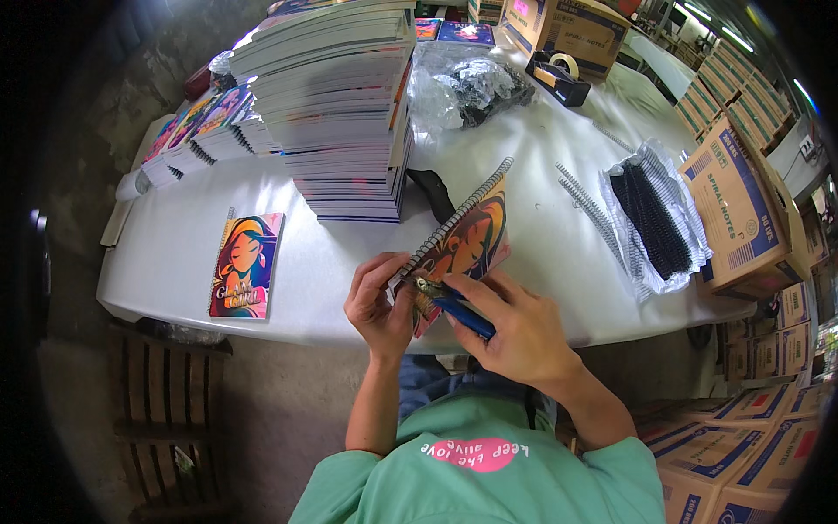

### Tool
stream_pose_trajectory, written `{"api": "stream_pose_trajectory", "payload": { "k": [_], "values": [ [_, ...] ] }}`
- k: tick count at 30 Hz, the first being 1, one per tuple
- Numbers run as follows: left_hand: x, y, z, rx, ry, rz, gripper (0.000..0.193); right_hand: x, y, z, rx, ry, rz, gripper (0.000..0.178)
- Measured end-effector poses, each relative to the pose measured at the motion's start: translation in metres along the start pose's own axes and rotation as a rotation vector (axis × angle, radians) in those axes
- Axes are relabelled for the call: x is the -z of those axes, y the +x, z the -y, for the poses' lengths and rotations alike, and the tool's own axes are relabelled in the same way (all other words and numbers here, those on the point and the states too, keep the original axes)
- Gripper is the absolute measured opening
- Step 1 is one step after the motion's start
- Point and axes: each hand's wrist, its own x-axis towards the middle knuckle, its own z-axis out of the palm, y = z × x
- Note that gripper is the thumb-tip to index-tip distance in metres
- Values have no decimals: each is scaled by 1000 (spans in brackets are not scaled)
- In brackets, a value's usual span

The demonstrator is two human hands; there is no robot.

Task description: The person assembles spiral notebooks by inserting a wire coil into the pre-punched holes of the pages and covers and then trimming the excess wire with shears.

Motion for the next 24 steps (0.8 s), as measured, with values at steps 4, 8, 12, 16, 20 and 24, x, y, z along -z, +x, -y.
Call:
{"api": "stream_pose_trajectory", "payload": {
  "k": [4,8,12,16,20,24],
  "values": [
    [6,-9,9,132,-32,-30,25,-1,-2,-2,-20,89,-63,42],
    [9,-9,14,168,-72,-2,22,17,-2,-21,-251,245,-275,40],
    [12,-10,11,299,-285,4,17,29,-17,-102,-368,-151,-641,44],
    [19,-15,17,434,-506,43,13,12,-52,-184,-761,-453,-310,49],
    [13,-16,14,402,-531,-33,12,24,-41,-208,-615,-258,-452,55],
    [9,-20,19,471,-459,-158,11,74,13,-64,-200,194,-630,53]
  ]
}}
